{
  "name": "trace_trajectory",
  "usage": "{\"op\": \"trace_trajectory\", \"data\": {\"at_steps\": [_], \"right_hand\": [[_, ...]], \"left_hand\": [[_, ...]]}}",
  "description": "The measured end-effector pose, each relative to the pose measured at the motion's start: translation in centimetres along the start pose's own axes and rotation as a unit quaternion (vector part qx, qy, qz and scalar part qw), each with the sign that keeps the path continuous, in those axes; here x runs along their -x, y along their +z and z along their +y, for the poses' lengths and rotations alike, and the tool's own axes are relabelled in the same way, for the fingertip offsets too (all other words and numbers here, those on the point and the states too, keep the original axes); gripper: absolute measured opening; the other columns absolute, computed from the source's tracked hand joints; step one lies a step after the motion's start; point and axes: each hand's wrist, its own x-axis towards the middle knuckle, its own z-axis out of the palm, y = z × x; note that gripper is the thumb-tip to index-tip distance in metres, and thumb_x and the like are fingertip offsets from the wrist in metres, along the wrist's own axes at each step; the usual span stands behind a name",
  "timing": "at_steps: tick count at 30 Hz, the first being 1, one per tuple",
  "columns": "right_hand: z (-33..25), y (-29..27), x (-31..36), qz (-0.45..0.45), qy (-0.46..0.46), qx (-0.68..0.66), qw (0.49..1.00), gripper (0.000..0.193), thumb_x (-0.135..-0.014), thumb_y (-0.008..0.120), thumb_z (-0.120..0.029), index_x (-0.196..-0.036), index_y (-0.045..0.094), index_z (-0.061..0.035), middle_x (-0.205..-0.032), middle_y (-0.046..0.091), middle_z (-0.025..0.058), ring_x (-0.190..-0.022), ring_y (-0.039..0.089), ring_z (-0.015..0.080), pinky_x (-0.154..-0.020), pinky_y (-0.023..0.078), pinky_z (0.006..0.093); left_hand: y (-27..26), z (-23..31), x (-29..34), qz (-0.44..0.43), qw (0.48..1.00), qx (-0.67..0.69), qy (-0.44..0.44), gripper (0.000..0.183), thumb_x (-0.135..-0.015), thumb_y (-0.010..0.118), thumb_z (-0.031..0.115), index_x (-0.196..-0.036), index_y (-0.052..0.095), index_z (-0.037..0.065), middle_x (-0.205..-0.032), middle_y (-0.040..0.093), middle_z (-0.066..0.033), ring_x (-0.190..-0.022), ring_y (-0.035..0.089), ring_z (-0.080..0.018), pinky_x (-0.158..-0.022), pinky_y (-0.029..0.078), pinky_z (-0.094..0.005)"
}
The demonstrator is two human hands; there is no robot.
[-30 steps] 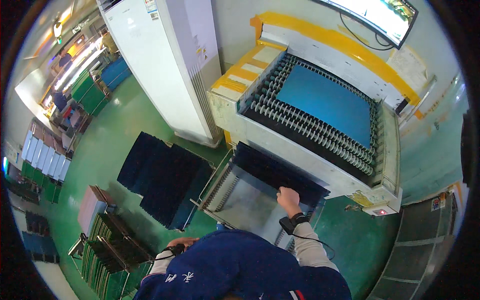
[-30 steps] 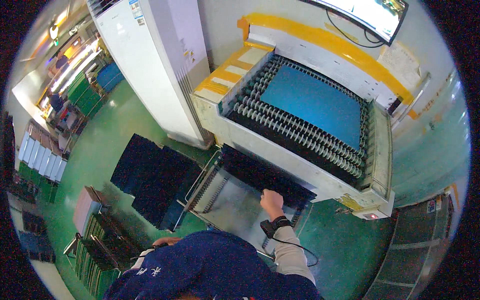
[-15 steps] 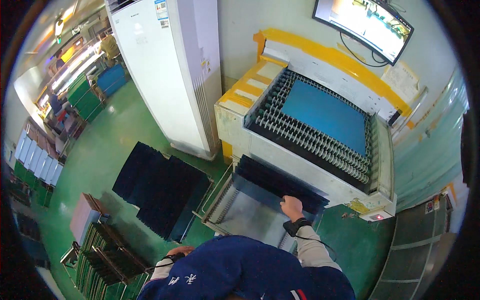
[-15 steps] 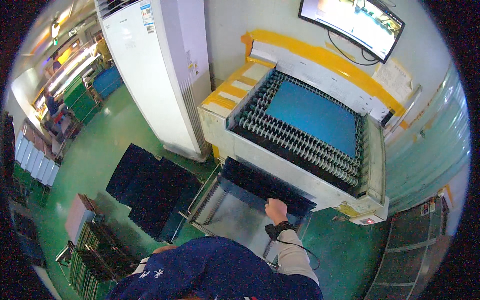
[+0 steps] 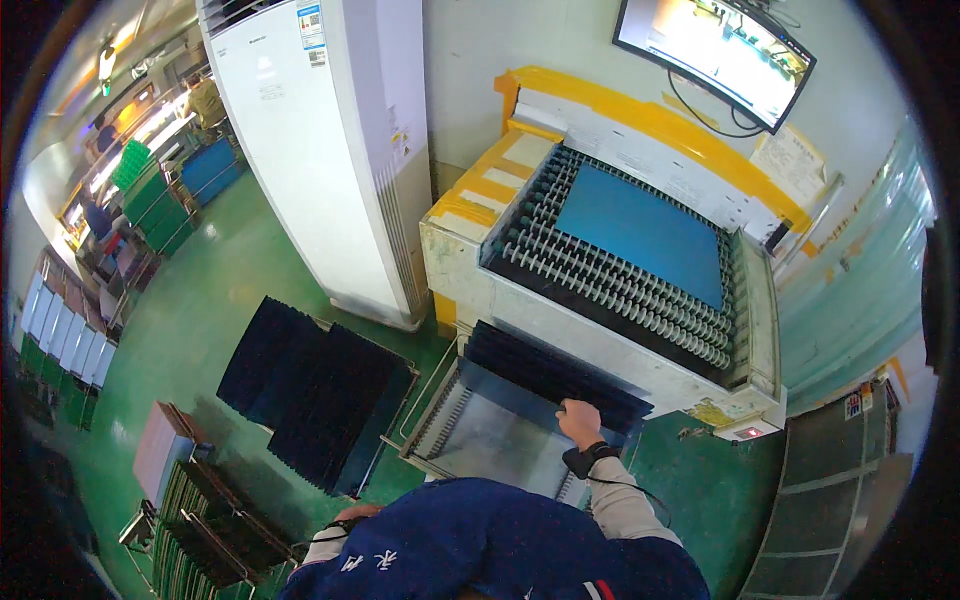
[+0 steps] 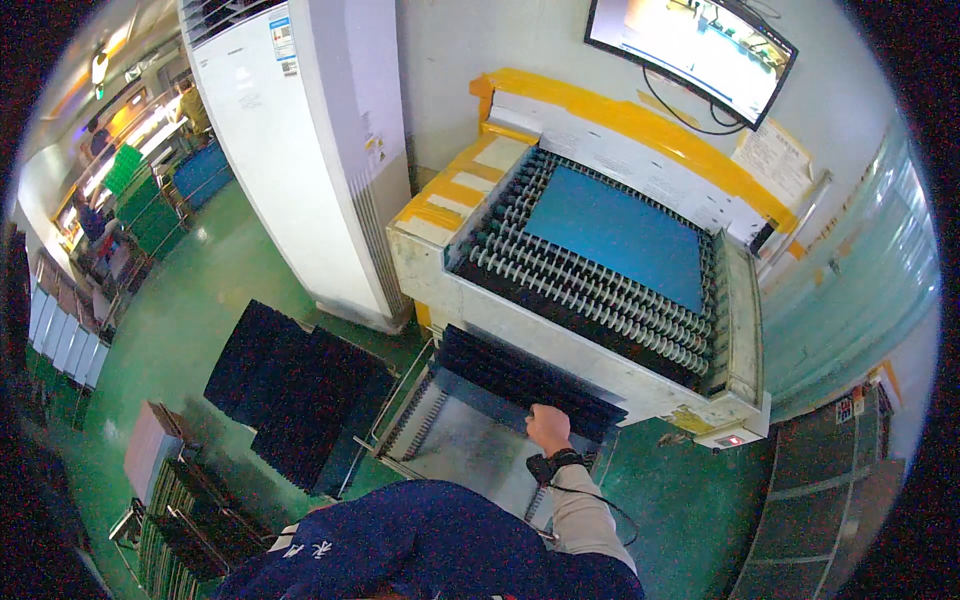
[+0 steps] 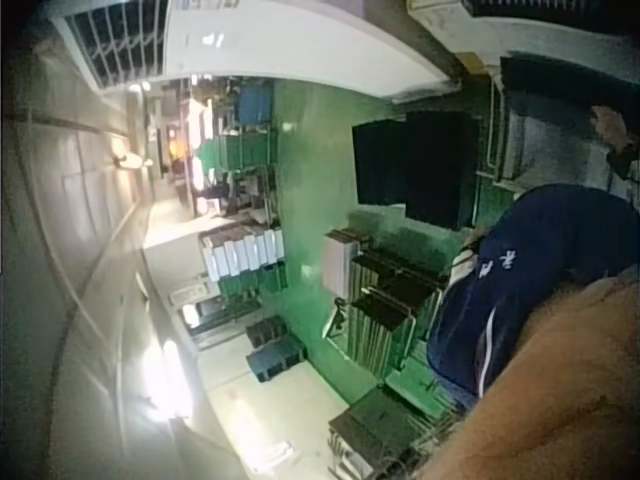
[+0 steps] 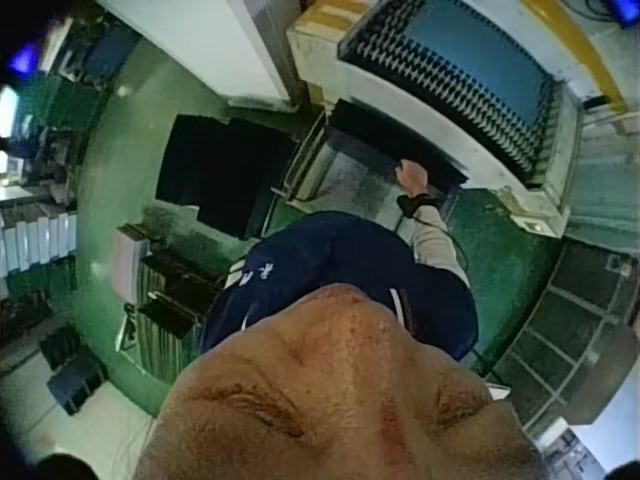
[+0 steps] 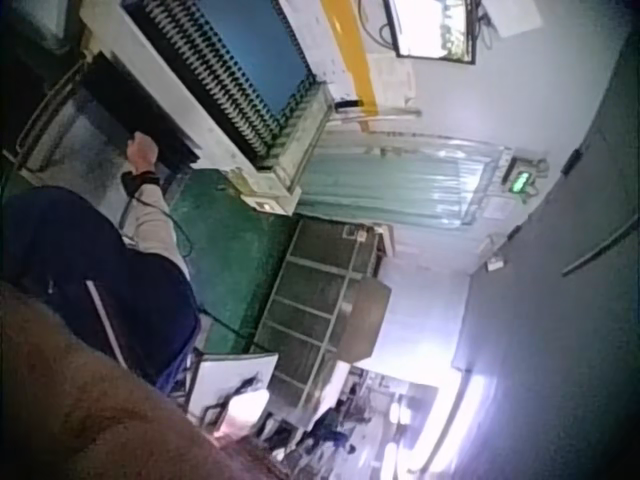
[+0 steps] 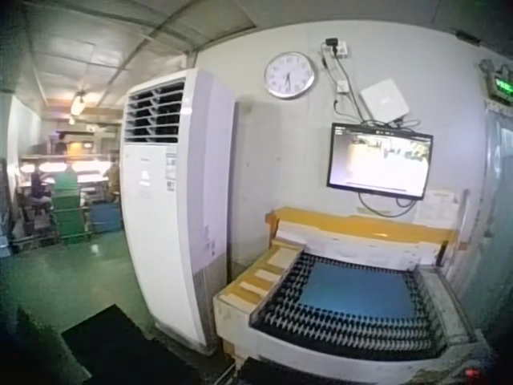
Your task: Loading blue sheets from a rack into an industrial processing machine.
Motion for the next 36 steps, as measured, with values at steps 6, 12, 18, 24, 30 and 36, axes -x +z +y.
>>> {"op": "trace_trajectory", "data": {"at_steps": [6,12,18,24,30,36], "right_hand": [[0.5,0.5,-0.5,0.026,-0.018,-0.004,0.999,0.027,-0.073,0.066,-0.029,-0.089,0.067,-0.008,-0.087,0.065,0.0167,-0.084,0.062,0.0353,-0.072,0.048,0.0448],[0.3,0.0,-0.4,0.025,-0.022,0.001,0.999,0.025,-0.075,0.065,-0.029,-0.089,0.065,-0.0079,-0.087,0.065,0.0165,-0.084,0.062,0.0348,-0.072,0.048,0.0448],[0.2,0.2,-0.3,0.008,-0.007,0.012,1.0,0.022,-0.077,0.063,-0.028,-0.087,0.064,-0.009,-0.087,0.065,0.0153,-0.085,0.062,0.0339,-0.072,0.049,0.0447],[0.0,0.3,0.1,-0.013,0.011,0.019,1.0,0.028,-0.076,0.064,-0.03,-0.097,0.067,-0.011,-0.092,0.066,0.0148,-0.089,0.063,0.0329,-0.076,0.049,0.0431],[-0.2,0.6,0.4,-0.006,0.011,0.018,1.0,0.026,-0.077,0.063,-0.029,-0.097,0.067,-0.0121,-0.091,0.066,0.0144,-0.088,0.063,0.0326,-0.075,0.049,0.0434],[-0.1,0.9,0.8,-0.001,-0.013,-0.006,1.0,0.023,-0.076,0.063,-0.028,-0.092,0.067,-0.0106,-0.087,0.066,0.015,-0.086,0.062,0.0338,-0.073,0.048,0.0448]], "left_hand": [[0.9,-2.8,-1.7,0.018,0.999,-0.044,-0.017,0.033,-0.08,0.06,0.032,-0.107,0.062,0.012,-0.111,0.061,-0.0081,-0.106,0.055,-0.0278,-0.089,0.044,-0.0358],[3.1,-8.1,-4.9,0.053,0.983,-0.176,-0.025,0.032,-0.079,0.059,0.033,-0.105,0.062,0.014,-0.109,0.062,-0.0073,-0.105,0.055,-0.029,-0.088,0.046,-0.0376],[2.6,-9.2,-5.4,0.043,0.946,-0.315,0.068,0.032,-0.077,0.06,0.035,-0.103,0.063,0.016,-0.105,0.064,-0.0055,-0.104,0.056,-0.0302,-0.086,0.047,-0.0399],[3.3,-7.9,-5.2,0.159,0.956,-0.247,0.026,0.035,-0.073,0.063,0.032,-0.104,0.063,0.013,-0.101,0.065,-0.0113,-0.093,0.062,-0.0302,-0.082,0.05,-0.0399],[3.8,-7.4,-5.1,0.134,0.985,-0.103,-0.028,0.038,-0.076,0.065,0.019,-0.11,0.06,0.002,-0.107,0.063,-0.0141,-0.096,0.064,-0.0263,-0.078,0.053,-0.0367],[3.6,-6.0,-4.2,0.12,0.974,-0.192,-0.028,0.031,-0.082,0.061,0.016,-0.108,0.06,-0.001,-0.114,0.06,-0.0136,-0.094,0.064,-0.0233,-0.076,0.053,-0.0351]]}}
